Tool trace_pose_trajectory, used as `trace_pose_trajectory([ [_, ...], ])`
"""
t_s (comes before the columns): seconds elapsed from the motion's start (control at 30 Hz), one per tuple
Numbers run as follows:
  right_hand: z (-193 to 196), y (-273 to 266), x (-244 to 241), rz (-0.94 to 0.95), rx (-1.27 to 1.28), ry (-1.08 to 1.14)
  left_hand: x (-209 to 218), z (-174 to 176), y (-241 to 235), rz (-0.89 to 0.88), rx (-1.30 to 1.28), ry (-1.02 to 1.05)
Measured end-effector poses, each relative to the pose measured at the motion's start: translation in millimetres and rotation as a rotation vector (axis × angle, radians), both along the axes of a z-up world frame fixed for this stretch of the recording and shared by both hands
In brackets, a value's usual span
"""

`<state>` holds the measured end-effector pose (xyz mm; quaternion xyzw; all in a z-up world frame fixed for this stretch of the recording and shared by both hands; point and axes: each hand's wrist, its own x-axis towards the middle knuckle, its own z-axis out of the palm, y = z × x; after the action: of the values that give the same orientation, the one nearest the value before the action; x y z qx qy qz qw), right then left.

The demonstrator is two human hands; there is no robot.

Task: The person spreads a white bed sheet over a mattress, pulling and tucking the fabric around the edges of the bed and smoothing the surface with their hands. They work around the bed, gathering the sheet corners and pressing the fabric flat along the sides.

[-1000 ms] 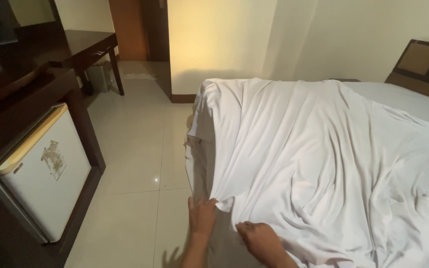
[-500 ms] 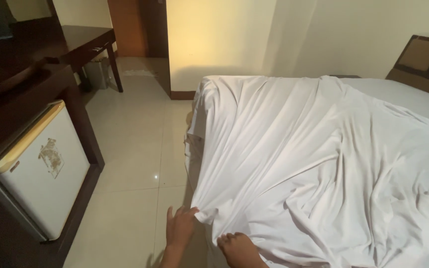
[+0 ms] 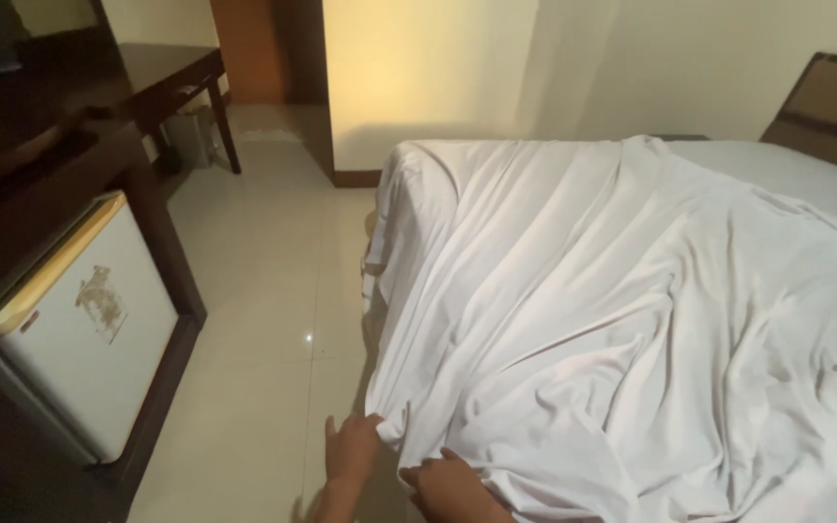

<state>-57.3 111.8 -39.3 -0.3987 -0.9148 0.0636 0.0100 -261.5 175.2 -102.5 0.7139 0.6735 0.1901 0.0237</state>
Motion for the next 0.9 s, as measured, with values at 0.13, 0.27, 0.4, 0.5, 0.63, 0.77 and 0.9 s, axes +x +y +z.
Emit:
trace_pose_trajectory([
  [0.13, 75.2, -14.3, 32.8, 0.081, 0.097, 0.367, 42.7, -4.8, 9.8, -0.011, 0.050, -0.274],
  [0.27, 115.9, -23.8, 99.9, -0.164, 0.086, 0.439, 119.9, 38.8, -15.5, -0.038, -0.055, -0.513],
  [0.4, 100.1, -48.7, 163.8, -0.439, 0.133, 0.327, 202.4, 33.3, -53.0, -0.109, -0.039, -0.532],
  [0.5, 62.9, -75.6, 185.4, -0.530, 0.229, 0.340, 230.8, 78.6, -105.4, 0.031, -0.156, -0.548],
  [0.63, 52.7, -112.2, 183.9, -0.575, 0.170, 0.373, 242.6, 41.1, -107.9, 0.088, -0.064, -0.552],
  [0.77, 64.8, -140.6, 184.0, -0.493, 0.074, 0.335, 235.9, 81.7, -148.8, 0.137, -0.168, -0.588],
  [0.9, 46.9, -177.1, 178.5, -0.569, 0.402, 0.620, 239.9, 51.8, -185.8, 0.093, 0.030, -0.734],
])
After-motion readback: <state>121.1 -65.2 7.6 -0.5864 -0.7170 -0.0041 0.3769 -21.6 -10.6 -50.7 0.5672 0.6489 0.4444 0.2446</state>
